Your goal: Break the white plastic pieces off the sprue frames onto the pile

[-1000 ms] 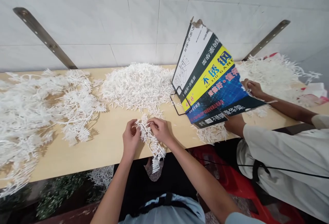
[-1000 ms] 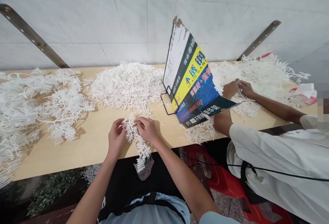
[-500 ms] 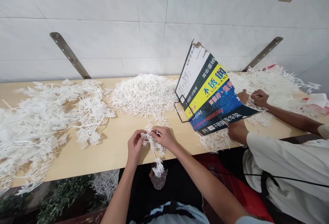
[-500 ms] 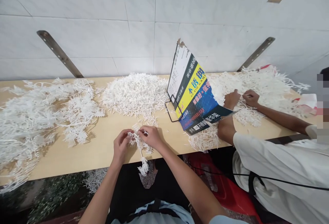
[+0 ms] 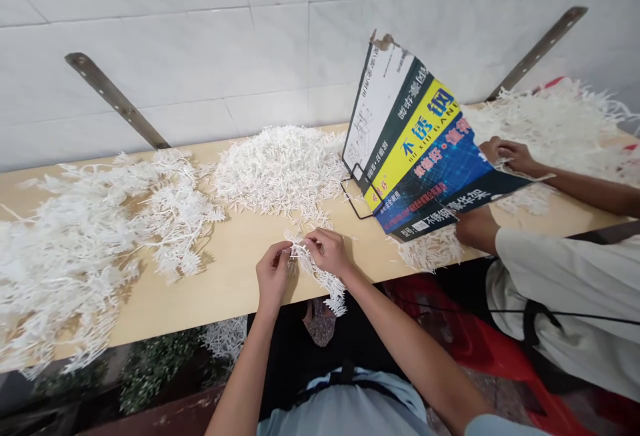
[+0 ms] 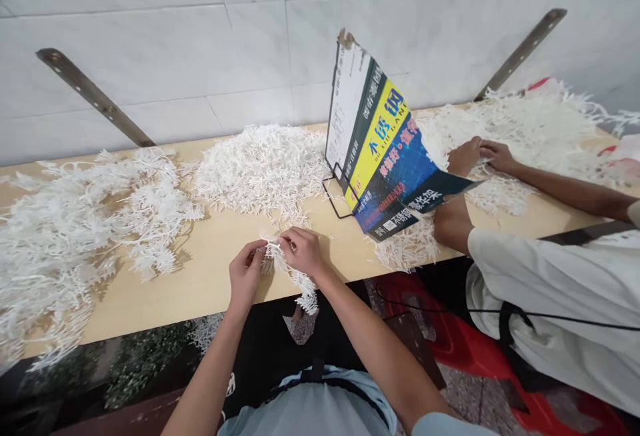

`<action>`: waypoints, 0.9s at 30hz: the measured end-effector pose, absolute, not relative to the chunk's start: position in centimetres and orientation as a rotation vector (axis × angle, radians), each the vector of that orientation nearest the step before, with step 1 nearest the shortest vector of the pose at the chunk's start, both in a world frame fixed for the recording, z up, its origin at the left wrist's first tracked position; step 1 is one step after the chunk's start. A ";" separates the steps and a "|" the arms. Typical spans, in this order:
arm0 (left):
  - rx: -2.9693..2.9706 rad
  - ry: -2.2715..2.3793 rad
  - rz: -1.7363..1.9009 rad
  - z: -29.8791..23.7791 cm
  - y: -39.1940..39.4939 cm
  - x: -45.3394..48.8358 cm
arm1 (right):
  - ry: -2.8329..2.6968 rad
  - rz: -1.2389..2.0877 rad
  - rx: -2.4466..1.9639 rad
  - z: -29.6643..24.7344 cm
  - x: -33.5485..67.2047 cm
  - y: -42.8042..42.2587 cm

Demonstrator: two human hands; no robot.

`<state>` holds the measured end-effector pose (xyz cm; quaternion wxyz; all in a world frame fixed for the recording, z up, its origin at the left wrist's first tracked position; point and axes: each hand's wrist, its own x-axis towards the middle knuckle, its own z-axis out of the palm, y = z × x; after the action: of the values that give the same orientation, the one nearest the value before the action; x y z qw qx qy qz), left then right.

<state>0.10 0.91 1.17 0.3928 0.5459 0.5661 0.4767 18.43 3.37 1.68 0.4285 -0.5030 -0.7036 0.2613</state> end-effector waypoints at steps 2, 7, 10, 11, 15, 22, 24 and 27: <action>1.417 1.415 1.217 1.3 0.8 0.1 | -1.799 0.669 -1.213 2.0 18.5 3.4; 1.525 1.329 1.217 1.8 0.5 0.5 | -2.022 0.596 -1.142 3.0 18.2 3.9; 1.474 1.317 1.253 1.9 0.4 0.7 | -2.115 0.530 -1.051 2.6 18.1 4.2; 1.421 1.309 1.275 1.9 0.4 0.8 | -2.115 0.512 -1.049 2.3 18.1 4.3; 1.324 1.222 1.303 1.8 0.5 0.8 | -2.105 0.400 -1.053 1.0 18.2 4.0; 1.340 1.370 1.035 1.7 1.0 0.8 | -2.151 0.242 -1.094 0.9 18.4 3.4; 1.323 1.343 1.024 1.5 1.2 0.6 | -2.161 0.235 -1.101 1.1 18.4 3.3; 1.289 1.294 1.021 1.2 1.6 0.2 | -2.168 0.270 -1.093 1.3 18.3 3.2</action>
<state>0.23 1.61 1.17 0.5009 0.5331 0.5353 0.4223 18.31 3.23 1.31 0.3424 -0.4202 -0.8339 0.1040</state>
